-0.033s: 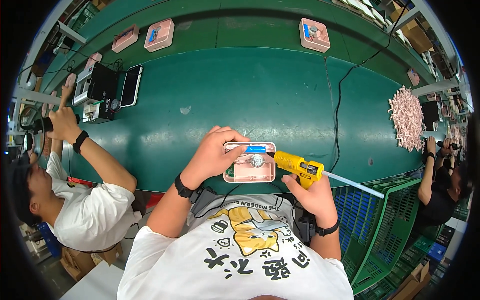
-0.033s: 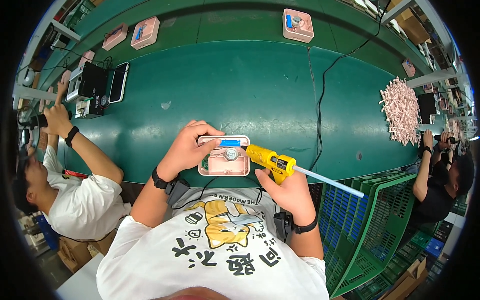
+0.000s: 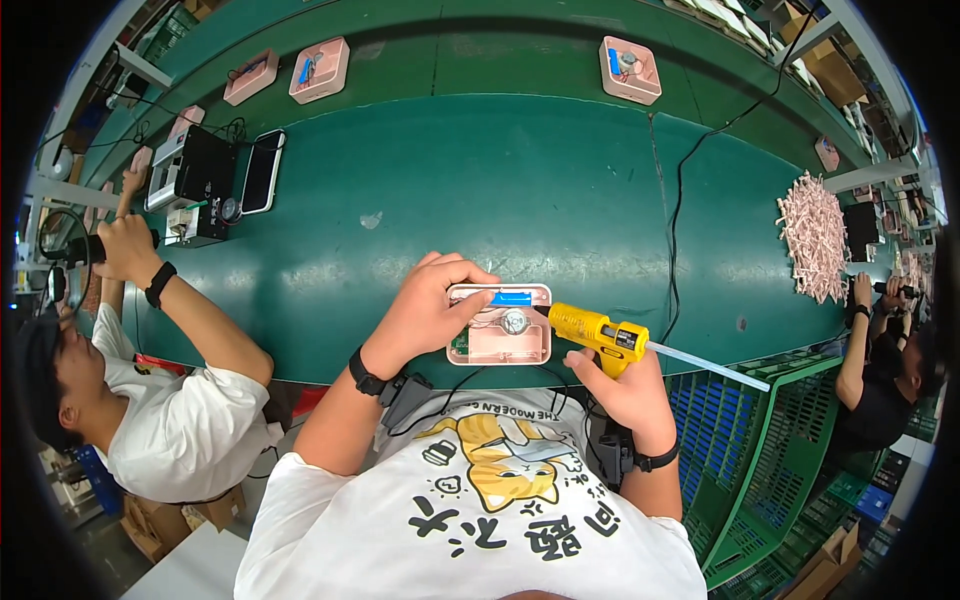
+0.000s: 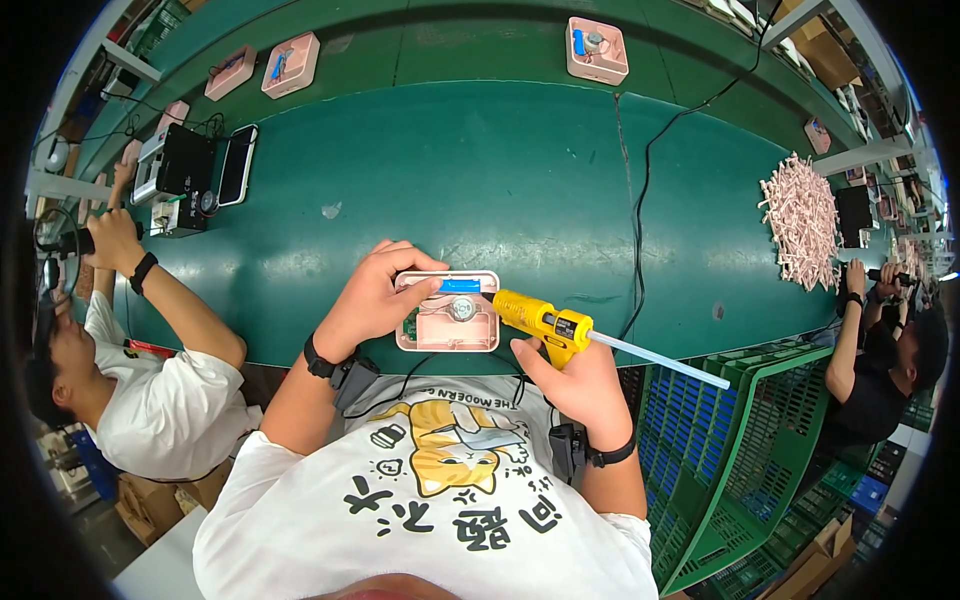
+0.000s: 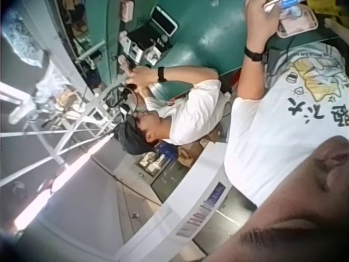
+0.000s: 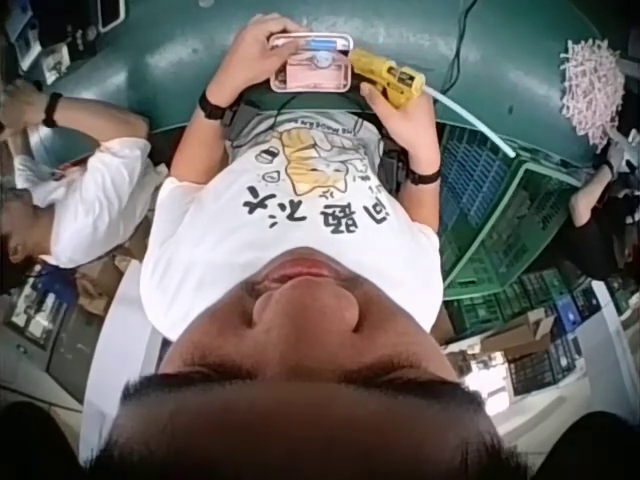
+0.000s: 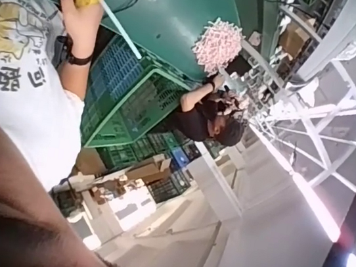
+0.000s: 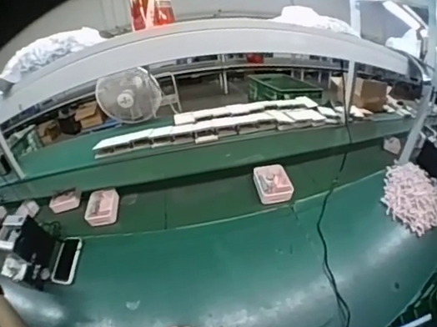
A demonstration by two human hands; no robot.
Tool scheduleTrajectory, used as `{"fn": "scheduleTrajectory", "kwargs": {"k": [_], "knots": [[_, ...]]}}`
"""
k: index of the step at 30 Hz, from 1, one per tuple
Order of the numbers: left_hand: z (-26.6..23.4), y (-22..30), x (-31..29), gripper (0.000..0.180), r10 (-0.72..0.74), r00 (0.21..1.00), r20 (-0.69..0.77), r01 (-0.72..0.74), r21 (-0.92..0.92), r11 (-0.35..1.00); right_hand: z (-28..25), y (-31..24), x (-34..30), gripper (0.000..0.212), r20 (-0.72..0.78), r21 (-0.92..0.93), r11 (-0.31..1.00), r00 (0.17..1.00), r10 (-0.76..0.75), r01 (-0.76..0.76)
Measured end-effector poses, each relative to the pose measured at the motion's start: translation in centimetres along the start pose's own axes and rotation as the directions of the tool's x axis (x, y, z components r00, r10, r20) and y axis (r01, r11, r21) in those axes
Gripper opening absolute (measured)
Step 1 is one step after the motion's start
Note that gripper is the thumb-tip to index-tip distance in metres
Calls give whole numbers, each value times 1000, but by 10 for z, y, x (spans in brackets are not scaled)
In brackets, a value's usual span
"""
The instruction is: The person picks up a pink plastic housing, places a blue battery inside, and applies adhesive to the components using a glue gun before setting it back on the conveyor belt.
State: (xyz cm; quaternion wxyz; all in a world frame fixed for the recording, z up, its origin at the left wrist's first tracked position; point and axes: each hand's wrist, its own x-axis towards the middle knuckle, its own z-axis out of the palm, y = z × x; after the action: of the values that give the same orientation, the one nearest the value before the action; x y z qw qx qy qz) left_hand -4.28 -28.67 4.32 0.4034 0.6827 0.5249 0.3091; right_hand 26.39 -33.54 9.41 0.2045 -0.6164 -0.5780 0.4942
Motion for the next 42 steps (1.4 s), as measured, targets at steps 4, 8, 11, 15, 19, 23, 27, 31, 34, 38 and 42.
{"fn": "scheduleTrajectory", "kwargs": {"k": [4, 8, 11, 15, 19, 23, 27, 31, 34, 38, 42], "knots": [[-2, -1, -1, 16, 2, 1000, 25, -3, 37, 999, -1, -2, 2, 21, 65, 139, 986, 995, 80, -88], [0, 3, -1, 15, 9, 1000, -4, -9, 6, 1000, 8, -3, 4, 22, 10, 155, 987, 999, 46, -47], [1, 6, -3, 18, -25, 1000, 3, 25, 36, 999, 8, -12, 1, 23, -32, 55, 998, 999, 21, -20], [5, 0, -9, 19, 17, 998, -54, -13, 68, 998, -2, -30, -6, 27, -12, -164, 982, 996, 87, -88], [4, -5, -10, 20, 111, 992, -66, -108, 47, 993, -3, -20, -6, 35, 68, -44, 997, 995, 68, -65], [1, -7, -12, 28, 122, 992, -39, -121, 31, 992, 2, -12, 0, 40, 104, 306, 950, 990, -97, 61], [1, -5, -14, 41, 172, 985, -15, -169, 109, 979, 16, -23, 11, 38, 238, 332, 943, 969, -67, -16], [1, -1, -16, 51, 140, 990, 24, -142, 120, 983, 26, -30, 19, 31, 288, 227, 973, 957, -33, -35], [2, 1, -16, 51, 129, 992, 11, -130, 129, 983, 28, -31, 22, 33, 289, 62, 998, 957, -8, -10], [2, -1, -16, 51, 139, 990, 0, -138, 134, 981, 33, -23, 21, 27, 163, 7, 983, 969, -183, 184], [1, 1, -19, 52, 131, 991, -3, -129, 145, 981, 27, -29, 16, 25, 142, 26, 997, 987, -77, 74]]}}
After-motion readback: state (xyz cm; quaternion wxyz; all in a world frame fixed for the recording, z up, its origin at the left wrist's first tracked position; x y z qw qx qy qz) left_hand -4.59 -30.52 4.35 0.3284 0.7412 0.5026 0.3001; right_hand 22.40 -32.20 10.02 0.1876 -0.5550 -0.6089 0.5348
